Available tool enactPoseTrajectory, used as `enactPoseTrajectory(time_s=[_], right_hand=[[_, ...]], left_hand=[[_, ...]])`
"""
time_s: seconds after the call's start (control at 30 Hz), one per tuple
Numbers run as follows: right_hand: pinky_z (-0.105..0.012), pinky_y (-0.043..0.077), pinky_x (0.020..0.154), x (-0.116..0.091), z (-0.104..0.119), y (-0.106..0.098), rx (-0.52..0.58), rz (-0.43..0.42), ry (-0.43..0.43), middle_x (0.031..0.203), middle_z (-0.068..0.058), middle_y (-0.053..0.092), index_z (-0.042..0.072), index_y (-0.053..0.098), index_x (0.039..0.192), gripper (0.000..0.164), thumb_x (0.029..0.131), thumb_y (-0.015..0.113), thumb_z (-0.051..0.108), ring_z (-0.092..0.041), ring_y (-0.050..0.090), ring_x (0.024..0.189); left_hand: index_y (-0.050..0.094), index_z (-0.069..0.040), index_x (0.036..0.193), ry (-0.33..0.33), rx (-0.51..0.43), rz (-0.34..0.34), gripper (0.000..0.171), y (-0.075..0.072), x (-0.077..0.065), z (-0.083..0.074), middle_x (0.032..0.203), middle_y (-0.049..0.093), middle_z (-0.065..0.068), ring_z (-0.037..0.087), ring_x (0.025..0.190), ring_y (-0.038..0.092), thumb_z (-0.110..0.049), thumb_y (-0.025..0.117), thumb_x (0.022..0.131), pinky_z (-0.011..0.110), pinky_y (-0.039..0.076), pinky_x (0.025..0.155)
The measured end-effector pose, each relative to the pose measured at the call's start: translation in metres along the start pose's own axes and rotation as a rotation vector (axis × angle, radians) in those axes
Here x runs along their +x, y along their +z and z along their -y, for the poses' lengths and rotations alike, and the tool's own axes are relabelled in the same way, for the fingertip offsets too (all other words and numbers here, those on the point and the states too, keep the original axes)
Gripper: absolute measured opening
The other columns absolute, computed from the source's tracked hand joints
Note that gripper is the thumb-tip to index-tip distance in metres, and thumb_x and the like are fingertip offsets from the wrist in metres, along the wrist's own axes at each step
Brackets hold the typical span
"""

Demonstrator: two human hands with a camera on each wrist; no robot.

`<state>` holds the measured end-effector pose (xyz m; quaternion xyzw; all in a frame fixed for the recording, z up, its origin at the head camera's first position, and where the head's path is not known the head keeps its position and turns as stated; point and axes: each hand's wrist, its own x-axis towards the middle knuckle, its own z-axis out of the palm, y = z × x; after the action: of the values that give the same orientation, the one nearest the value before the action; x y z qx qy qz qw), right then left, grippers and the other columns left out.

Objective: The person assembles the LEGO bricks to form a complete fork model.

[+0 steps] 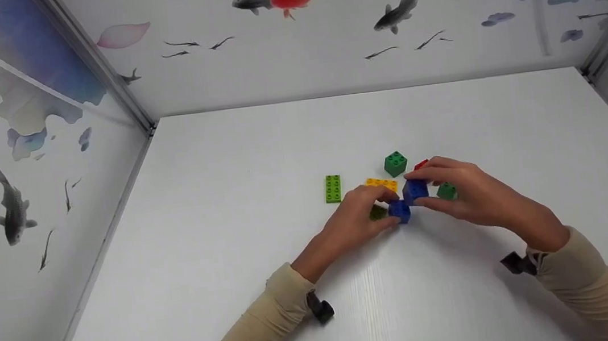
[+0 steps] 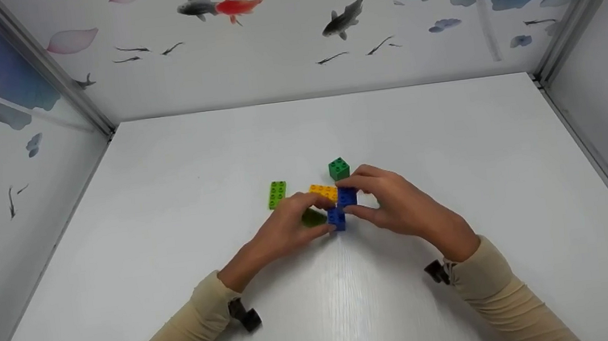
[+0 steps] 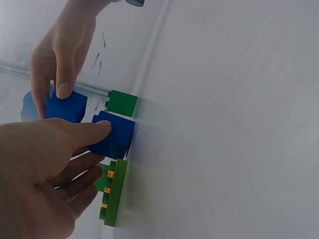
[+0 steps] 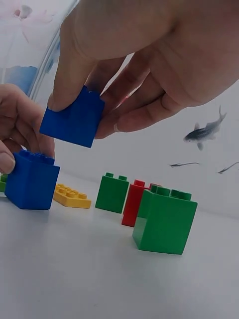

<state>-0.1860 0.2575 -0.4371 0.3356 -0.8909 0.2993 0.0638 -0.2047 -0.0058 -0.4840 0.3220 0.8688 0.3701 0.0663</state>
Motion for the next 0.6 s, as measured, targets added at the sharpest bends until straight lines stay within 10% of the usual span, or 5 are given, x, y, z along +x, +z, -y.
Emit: enactPoseTrajectory(time_s=[0.6], right_hand=[[-0.033,0.065,0.09,0.004,0.005,0.018,0.062,0.058,0.014,0.123,0.006,0.078,0.015,0.075,0.13,0.047,0.086,0.092,0.009,-0.012,0.073,0.108]], left_hand=[[0.074,-0.014,0.131,-0.041,-0.018,0.0,0.04,-0.001,-0.003,0.003,0.124,0.079,-0.001,0.016,0.114,0.069,-0.022,0.088,0.094,0.025,0.06,0.1]])
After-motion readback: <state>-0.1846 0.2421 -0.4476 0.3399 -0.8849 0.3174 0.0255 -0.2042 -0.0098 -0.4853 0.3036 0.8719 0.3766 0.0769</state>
